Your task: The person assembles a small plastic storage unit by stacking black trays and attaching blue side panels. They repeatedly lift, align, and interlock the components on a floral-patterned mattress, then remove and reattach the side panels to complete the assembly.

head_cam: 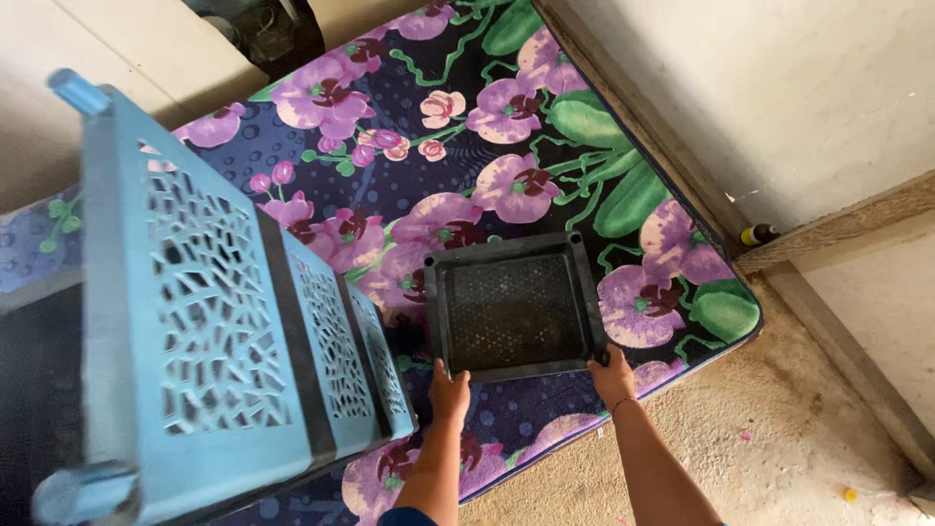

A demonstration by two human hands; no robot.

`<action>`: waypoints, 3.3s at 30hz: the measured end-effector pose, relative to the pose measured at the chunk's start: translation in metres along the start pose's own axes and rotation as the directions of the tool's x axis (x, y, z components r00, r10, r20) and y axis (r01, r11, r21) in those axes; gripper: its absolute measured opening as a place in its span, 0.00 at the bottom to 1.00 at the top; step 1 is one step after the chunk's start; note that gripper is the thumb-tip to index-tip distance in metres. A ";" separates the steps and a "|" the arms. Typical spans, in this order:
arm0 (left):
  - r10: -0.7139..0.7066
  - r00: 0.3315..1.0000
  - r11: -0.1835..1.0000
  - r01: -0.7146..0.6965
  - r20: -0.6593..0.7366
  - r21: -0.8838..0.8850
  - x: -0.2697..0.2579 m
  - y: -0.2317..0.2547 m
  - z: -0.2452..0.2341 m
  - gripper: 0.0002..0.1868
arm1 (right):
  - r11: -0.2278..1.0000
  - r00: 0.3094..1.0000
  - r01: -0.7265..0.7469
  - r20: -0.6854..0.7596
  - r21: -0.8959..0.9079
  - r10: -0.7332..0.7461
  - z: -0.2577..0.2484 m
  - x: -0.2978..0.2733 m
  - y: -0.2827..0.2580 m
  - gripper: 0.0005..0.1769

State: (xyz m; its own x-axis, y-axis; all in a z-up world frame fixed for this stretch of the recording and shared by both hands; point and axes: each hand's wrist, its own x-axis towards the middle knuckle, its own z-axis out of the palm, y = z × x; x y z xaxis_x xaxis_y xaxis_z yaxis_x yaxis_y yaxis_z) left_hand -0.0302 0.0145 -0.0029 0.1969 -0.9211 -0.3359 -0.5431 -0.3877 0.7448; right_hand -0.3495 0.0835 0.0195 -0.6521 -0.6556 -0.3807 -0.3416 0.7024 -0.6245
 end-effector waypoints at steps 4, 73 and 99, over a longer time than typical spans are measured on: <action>0.049 0.997 0.995 -0.045 0.054 -0.089 -0.006 0.028 0.004 0.41 | 0.999 1.000 0.019 -0.010 0.035 -0.019 0.004 -0.006 -0.016 0.41; 0.397 0.796 0.580 -0.603 0.457 0.547 -0.072 0.234 -0.241 0.66 | 0.683 0.725 0.664 -0.487 0.304 -0.487 -0.003 -0.237 -0.344 0.16; 0.468 0.786 0.580 -0.618 0.404 0.531 -0.081 0.226 -0.247 0.67 | 0.473 0.810 0.581 -0.414 0.663 -0.415 0.043 -0.209 -0.313 0.15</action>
State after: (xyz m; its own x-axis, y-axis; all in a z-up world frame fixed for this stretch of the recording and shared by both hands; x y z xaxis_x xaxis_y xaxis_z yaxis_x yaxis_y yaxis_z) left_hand 0.0326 -0.0071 0.3355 -0.4285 -0.8913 -0.1484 -0.8702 0.3629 0.3333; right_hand -0.0773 -0.0110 0.2648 -0.6666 -0.7081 0.2328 -0.0916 -0.2321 -0.9684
